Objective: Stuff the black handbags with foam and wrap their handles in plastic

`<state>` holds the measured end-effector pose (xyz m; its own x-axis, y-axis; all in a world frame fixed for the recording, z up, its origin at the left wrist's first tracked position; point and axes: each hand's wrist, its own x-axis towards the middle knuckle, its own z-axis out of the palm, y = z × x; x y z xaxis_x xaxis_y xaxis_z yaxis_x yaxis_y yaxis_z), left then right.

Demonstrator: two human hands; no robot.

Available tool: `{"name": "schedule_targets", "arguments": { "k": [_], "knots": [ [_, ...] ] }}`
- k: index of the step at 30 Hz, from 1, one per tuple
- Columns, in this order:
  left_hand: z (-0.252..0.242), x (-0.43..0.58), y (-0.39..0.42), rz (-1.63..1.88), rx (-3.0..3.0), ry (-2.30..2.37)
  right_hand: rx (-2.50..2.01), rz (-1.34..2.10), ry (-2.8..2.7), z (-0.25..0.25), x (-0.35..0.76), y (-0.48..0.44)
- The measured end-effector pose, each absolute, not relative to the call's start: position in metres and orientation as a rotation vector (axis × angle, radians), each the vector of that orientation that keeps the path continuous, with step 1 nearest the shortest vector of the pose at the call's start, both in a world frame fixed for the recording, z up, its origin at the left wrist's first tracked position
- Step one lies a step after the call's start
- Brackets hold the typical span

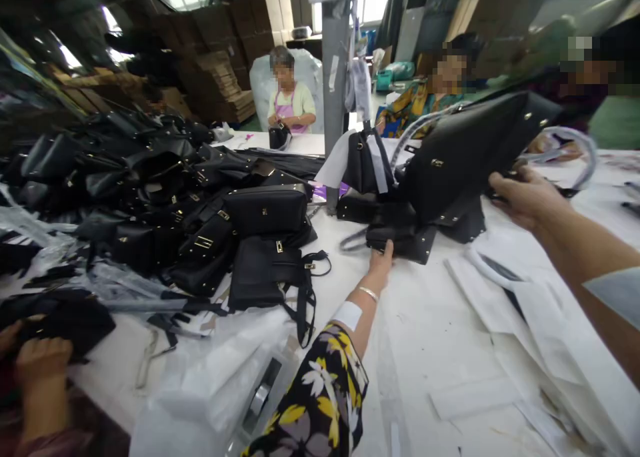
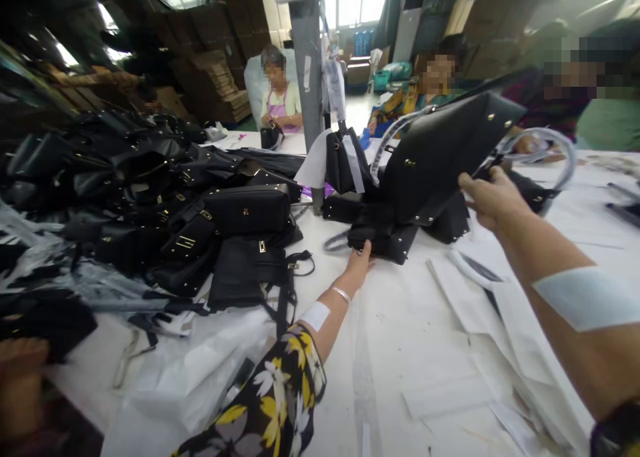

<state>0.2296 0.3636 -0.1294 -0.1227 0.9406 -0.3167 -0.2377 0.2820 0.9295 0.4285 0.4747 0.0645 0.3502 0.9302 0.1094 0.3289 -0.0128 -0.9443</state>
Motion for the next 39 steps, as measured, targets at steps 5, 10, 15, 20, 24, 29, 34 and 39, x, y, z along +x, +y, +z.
{"name": "schedule_targets", "arguments": {
  "k": [5, 10, 15, 20, 24, 29, 34, 39],
  "knots": [
    [-0.171, 0.159, 0.310, 0.928, 1.111, 1.732, -1.517, 1.211, -1.370, -0.021, 0.426, 0.411],
    [-0.188, 0.070, 0.289, 0.590, 1.373, 2.080, -1.571, 1.484, -1.483, -0.099, 0.411, 0.295],
    [-0.182, 0.083, 0.294, 0.302, 1.573, 2.028, -1.525, 1.716, -1.398, -0.140, 0.379, 0.213],
    [-0.161, 0.173, 0.227, 0.369, 1.744, 1.774, -1.556, 1.610, -1.154, -0.157, 0.353, 0.181],
    [-0.146, 0.215, 0.164, 0.467, 1.824, 1.459, -1.516, 1.797, -0.741, -0.156, 0.348, 0.178],
    [-0.151, 0.165, 0.158, 0.606, 1.665, 1.723, -1.223, 1.866, -0.450, -0.150, 0.372, 0.166],
    [-0.173, 0.124, 0.165, 0.587, 1.521, 1.918, -1.171, 1.962, -0.383, -0.122, 0.388, 0.135],
    [-0.163, 0.132, 0.167, 0.717, 1.462, 1.783, -1.051, 1.942, -0.425, -0.066, 0.411, 0.104]
  ]
}}
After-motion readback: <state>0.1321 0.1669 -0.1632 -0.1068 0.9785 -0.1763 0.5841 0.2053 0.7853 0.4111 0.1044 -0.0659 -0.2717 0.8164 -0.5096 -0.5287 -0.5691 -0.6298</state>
